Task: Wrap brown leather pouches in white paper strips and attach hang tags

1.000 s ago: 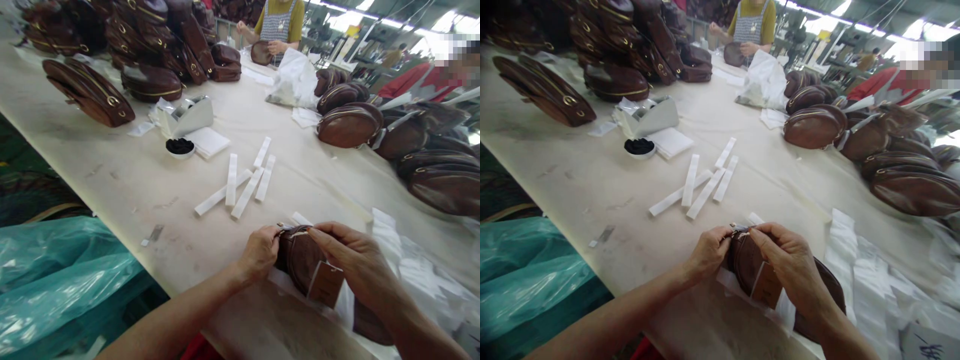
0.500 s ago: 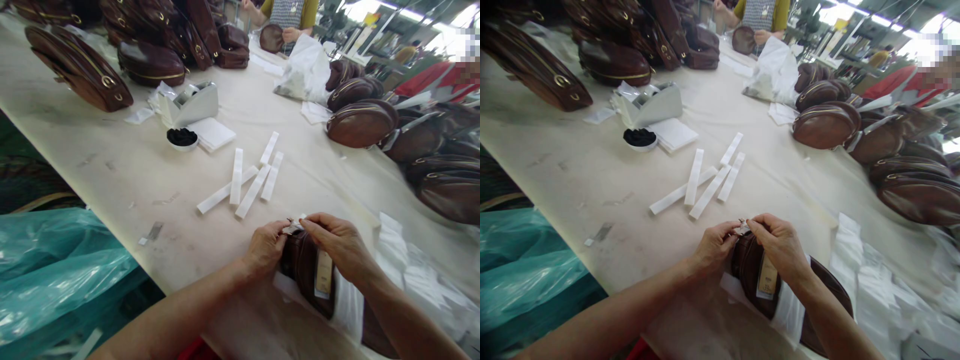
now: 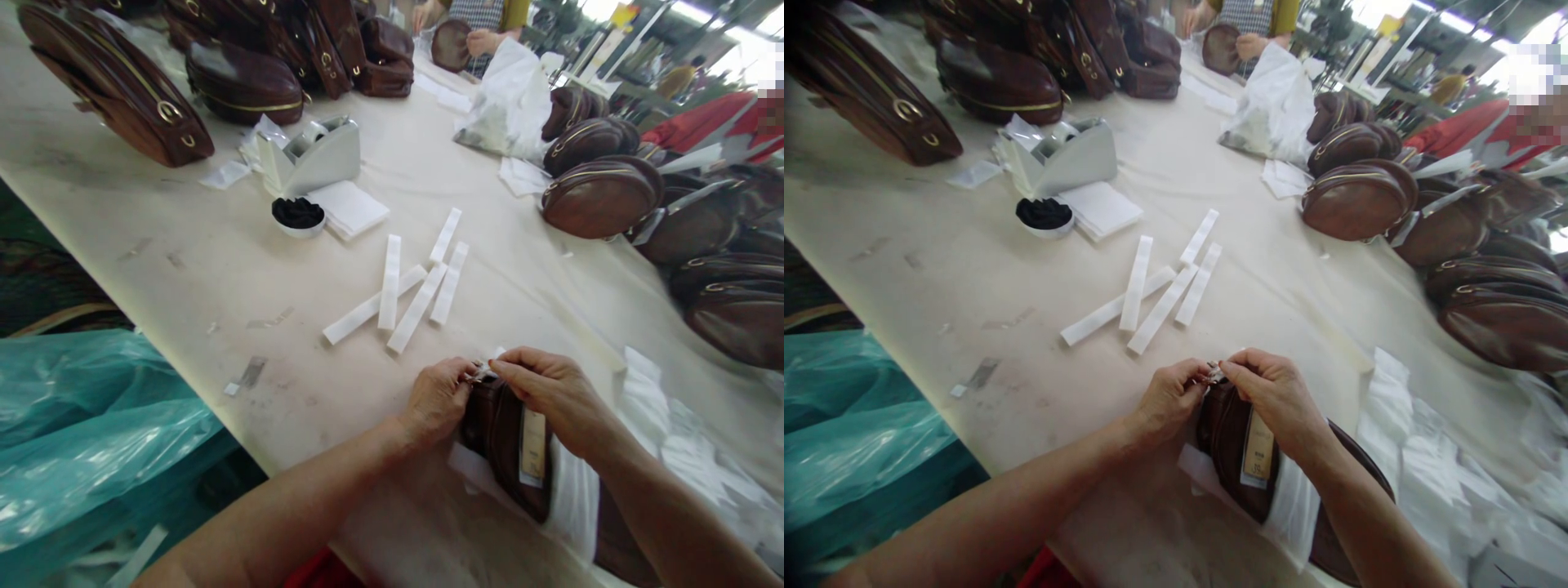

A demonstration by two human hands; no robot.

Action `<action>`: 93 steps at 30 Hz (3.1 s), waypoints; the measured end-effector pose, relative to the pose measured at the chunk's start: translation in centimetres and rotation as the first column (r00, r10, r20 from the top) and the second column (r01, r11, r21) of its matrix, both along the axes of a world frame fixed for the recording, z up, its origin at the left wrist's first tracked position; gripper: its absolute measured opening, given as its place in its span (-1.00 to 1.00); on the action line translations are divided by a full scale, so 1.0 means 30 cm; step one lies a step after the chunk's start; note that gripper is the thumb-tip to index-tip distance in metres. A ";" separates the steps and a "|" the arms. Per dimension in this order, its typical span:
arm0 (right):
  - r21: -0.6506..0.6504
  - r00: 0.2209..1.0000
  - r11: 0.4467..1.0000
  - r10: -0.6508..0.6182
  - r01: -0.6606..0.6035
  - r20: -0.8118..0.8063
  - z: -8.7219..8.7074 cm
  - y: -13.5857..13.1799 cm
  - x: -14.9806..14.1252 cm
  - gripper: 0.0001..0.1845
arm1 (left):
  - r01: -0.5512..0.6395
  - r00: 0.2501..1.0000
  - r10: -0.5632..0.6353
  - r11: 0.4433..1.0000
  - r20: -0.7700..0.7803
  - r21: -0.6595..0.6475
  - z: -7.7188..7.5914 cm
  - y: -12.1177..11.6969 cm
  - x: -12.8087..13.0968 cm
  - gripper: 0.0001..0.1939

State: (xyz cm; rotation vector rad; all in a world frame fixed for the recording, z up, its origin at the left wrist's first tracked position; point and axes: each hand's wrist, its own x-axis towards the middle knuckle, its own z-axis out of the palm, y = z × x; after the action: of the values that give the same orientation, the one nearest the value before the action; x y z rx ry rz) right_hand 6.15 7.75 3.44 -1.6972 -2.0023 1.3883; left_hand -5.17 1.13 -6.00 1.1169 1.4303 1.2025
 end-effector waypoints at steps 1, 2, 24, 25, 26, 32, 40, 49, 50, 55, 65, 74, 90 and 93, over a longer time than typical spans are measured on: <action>0.007 1.000 1.000 0.000 0.000 0.013 -0.001 0.002 -0.001 -0.60 | -0.001 1.000 0.001 1.000 -0.002 -0.009 0.000 0.001 -0.001 -0.77; 0.019 1.000 1.000 0.004 -0.005 0.030 -0.003 0.004 -0.001 -0.60 | 0.001 1.000 -0.001 1.000 -0.001 -0.014 0.001 0.002 -0.003 -0.77; 0.368 0.888 0.857 0.194 -0.360 0.416 -0.037 0.001 -0.005 -0.68 | 0.085 0.985 -0.084 0.996 -0.150 0.000 0.025 0.000 -0.025 -0.85; 0.370 0.885 0.854 0.197 -0.366 0.421 -0.038 0.001 -0.005 -0.68 | 0.084 0.986 -0.082 0.996 -0.145 0.004 0.025 0.001 -0.024 -0.86; 0.370 0.883 0.852 0.199 -0.371 0.425 -0.039 0.001 -0.005 -0.68 | 0.082 0.987 -0.080 0.997 -0.139 0.010 0.025 0.002 -0.023 -0.87; 0.339 0.877 0.869 0.193 -0.361 0.440 -0.040 0.000 -0.007 -0.66 | 0.045 0.992 -0.041 0.999 -0.119 0.028 0.028 0.007 -0.015 -0.87; 0.334 0.872 0.851 0.248 -0.404 0.422 -0.042 -0.002 0.004 -0.67 | 0.070 0.995 -0.067 0.997 -0.071 0.035 0.024 0.009 -0.027 -0.85; 0.368 0.856 0.829 0.231 -0.422 0.462 -0.047 -0.004 0.003 -0.71 | 0.041 0.995 -0.039 0.999 -0.091 0.022 0.021 0.003 -0.028 -0.78; 0.373 0.856 0.826 0.228 -0.422 0.463 -0.048 -0.005 0.004 -0.72 | 0.033 0.996 -0.032 0.999 -0.086 0.013 0.024 0.002 -0.027 -0.77; 0.376 0.857 0.824 0.230 -0.424 0.462 -0.049 -0.006 0.004 -0.71 | 0.035 0.997 -0.034 0.999 -0.069 0.012 0.033 0.004 -0.028 -0.78; 0.325 0.864 0.843 0.276 -0.428 0.420 -0.048 0.000 0.012 -0.71 | 0.081 0.996 -0.081 0.997 0.031 -0.010 0.028 0.010 -0.036 -0.80; 0.330 0.860 0.845 0.257 -0.421 0.441 -0.043 -0.005 0.004 -0.70 | 0.019 0.970 -0.013 1.000 -0.244 0.021 0.042 -0.014 -0.037 -0.82; 0.352 0.852 0.822 0.270 -0.447 0.449 -0.045 -0.003 0.008 -0.70 | 0.015 0.922 -0.097 0.976 -0.374 -0.216 0.050 0.005 -0.005 -0.87; 0.354 0.835 0.796 0.313 -0.491 0.453 -0.033 -0.008 0.011 -0.72 | 0.017 0.940 -0.086 0.979 -0.330 -0.205 0.059 -0.006 -0.025 -0.84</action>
State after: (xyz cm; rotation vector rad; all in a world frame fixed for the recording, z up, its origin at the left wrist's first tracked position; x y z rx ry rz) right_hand 6.47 7.49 2.44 -1.4314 -2.7672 0.5895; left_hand -5.92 0.95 -4.25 1.2521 1.7262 0.8336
